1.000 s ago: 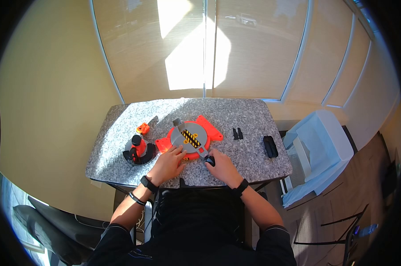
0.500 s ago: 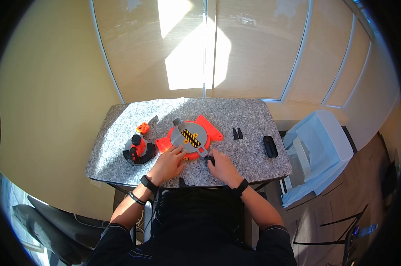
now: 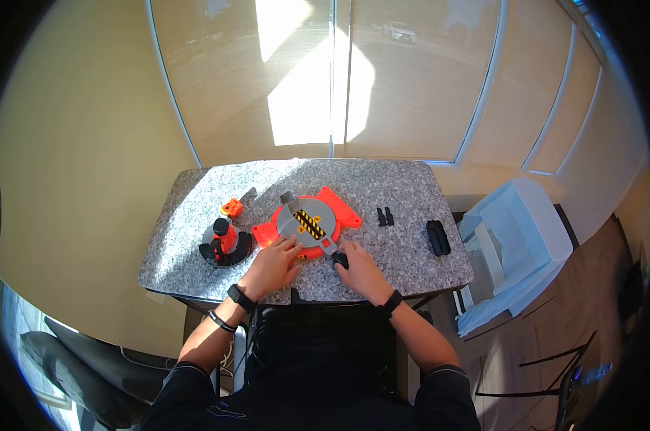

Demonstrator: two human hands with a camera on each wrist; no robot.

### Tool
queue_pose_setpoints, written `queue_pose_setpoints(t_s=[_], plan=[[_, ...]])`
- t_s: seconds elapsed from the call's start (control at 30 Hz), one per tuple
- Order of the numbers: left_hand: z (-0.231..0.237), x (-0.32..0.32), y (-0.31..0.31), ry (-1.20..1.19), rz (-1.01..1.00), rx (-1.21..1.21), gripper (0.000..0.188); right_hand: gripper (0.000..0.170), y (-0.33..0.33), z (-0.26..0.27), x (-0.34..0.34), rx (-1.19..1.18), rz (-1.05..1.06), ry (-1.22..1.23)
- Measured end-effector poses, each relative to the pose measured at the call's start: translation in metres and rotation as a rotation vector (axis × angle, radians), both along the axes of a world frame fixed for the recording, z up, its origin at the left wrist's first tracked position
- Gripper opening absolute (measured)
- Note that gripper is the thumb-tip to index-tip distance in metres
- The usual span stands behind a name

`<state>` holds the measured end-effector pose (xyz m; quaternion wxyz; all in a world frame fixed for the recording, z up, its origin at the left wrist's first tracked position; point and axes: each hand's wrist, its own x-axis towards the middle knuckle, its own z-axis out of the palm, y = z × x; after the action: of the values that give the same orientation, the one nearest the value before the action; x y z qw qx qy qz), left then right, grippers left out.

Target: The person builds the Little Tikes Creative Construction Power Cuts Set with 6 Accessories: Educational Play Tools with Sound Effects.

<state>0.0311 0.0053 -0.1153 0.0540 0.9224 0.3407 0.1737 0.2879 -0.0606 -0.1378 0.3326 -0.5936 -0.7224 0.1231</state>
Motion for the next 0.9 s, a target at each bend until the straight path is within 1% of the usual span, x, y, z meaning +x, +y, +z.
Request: queue_pose_setpoints(t_s=[0.07, 0.13, 0.27, 0.37, 0.47, 0.57, 0.73, 0.9], plan=[[0.000, 0.000, 0.000, 0.001, 0.003, -0.003, 0.053, 0.041, -0.001, 0.003, -0.002, 0.031, 0.005, 0.007], [0.001, 0.000, -0.001, -0.001, 0.001, -0.001, 0.053, 0.041, -0.003, 0.008, -0.004, -0.045, -0.030, 0.032], [0.001, 0.000, 0.000, -0.002, 0.002, -0.006, 0.053, 0.040, -0.001, 0.005, -0.004, -0.037, -0.032, 0.035], [-0.001, 0.000, 0.001, -0.002, -0.003, -0.003, 0.054, 0.044, -0.003, 0.007, -0.004, -0.048, -0.005, 0.058], [0.000, -0.001, 0.000, -0.001, -0.007, -0.005, 0.054, 0.048, -0.003, 0.008, -0.004, 0.009, -0.007, -0.008], [0.000, -0.001, 0.000, -0.001, -0.005, -0.006, 0.054, 0.051, -0.002, 0.006, -0.002, -0.060, -0.011, -0.006], [-0.001, 0.000, 0.000, 0.006, -0.002, 0.003, 0.055, 0.043, -0.002, 0.003, -0.002, 0.003, -0.007, 0.016], [-0.001, 0.000, 0.000, 0.011, -0.002, -0.002, 0.055, 0.039, 0.002, -0.004, 0.000, -0.027, -0.010, 0.056]])
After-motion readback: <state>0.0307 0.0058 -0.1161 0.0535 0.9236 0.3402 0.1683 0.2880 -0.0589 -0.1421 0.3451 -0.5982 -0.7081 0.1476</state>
